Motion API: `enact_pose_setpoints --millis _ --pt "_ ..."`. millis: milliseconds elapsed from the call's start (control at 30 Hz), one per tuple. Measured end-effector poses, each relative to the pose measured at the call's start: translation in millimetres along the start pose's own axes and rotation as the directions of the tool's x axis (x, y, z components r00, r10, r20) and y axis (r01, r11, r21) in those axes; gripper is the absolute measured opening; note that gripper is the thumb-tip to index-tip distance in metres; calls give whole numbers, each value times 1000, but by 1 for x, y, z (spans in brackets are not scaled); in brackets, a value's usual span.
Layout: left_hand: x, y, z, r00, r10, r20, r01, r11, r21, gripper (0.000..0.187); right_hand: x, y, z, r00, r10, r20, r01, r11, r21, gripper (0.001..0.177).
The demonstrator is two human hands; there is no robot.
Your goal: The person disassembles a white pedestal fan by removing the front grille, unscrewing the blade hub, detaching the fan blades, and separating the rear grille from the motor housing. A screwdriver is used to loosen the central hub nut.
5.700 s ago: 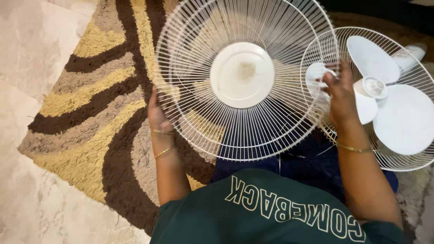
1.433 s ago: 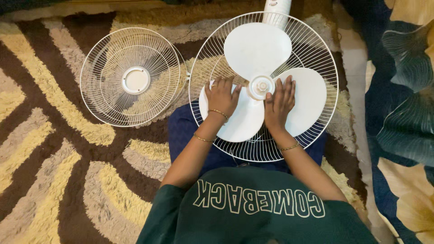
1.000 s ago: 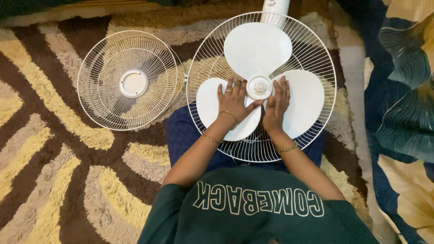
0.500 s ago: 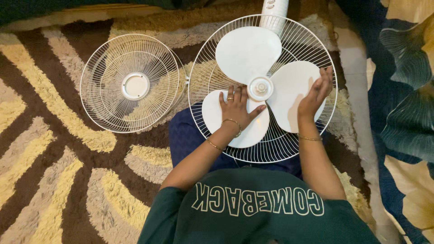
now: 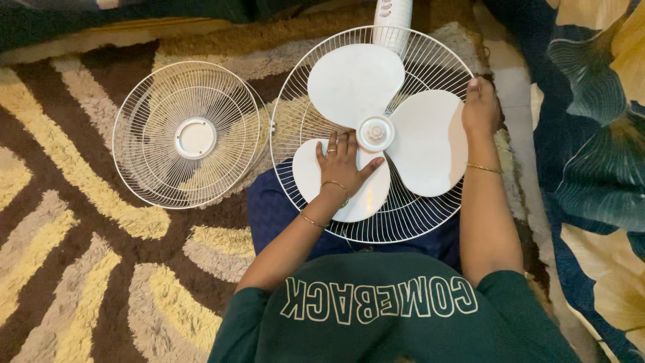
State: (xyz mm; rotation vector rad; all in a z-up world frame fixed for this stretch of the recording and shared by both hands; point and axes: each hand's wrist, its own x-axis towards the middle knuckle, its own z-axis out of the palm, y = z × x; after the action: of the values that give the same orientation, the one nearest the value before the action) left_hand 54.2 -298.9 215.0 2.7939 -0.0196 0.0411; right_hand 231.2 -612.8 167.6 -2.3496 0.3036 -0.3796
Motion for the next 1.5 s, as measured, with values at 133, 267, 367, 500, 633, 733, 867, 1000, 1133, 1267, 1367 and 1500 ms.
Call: enact_pose_setpoints --millis 133,267,367,500,633,733,867,1000,1133,1267,1367,1500 --pt "-6 -3 -1 1000 14 5 -14 1000 -21 98 -25 -11 -9 997 -53 -56 51 998 -44 44" --pt "-16 -4 7 999 22 -36 -23 999 -29 98 -52 -19 -21 987 -95 -132 81 991 -108 44" --pt "-25 -2 19 994 29 -105 -33 999 -33 98 -68 -25 -31 985 -78 -151 61 991 -116 42" --pt "-41 -4 34 991 20 -135 -25 999 -42 99 -89 -37 -46 981 -104 -164 89 991 -97 39" --pt "-58 -6 40 979 47 -199 -49 999 -7 100 -109 -46 -60 992 -37 -119 27 996 -81 37" --pt "-70 -8 38 996 15 -87 -15 1000 -2 101 -119 -45 -68 993 -38 -111 31 998 -62 33" --pt "-85 -3 40 999 37 -14 -38 998 -55 104 -124 -32 -77 991 -45 -125 39 998 -50 35" --pt "-92 6 51 980 104 168 -72 979 -189 111 -130 -20 -76 985 -62 -160 61 998 -12 33" --pt "-95 5 55 925 271 266 -176 926 -334 95 -134 -16 -74 977 -110 -185 113 994 8 34" --pt "-91 8 44 936 299 184 -178 855 -487 114 -135 -16 -72 972 -139 -191 131 990 -56 35" --pt "-87 12 29 915 321 245 -133 812 -568 120 -135 -16 -71 966 -165 -199 150 985 -89 35" --pt "-82 14 2 757 388 526 -22 819 -573 116 -135 -16 -72 968 -158 -196 141 985 -98 38"
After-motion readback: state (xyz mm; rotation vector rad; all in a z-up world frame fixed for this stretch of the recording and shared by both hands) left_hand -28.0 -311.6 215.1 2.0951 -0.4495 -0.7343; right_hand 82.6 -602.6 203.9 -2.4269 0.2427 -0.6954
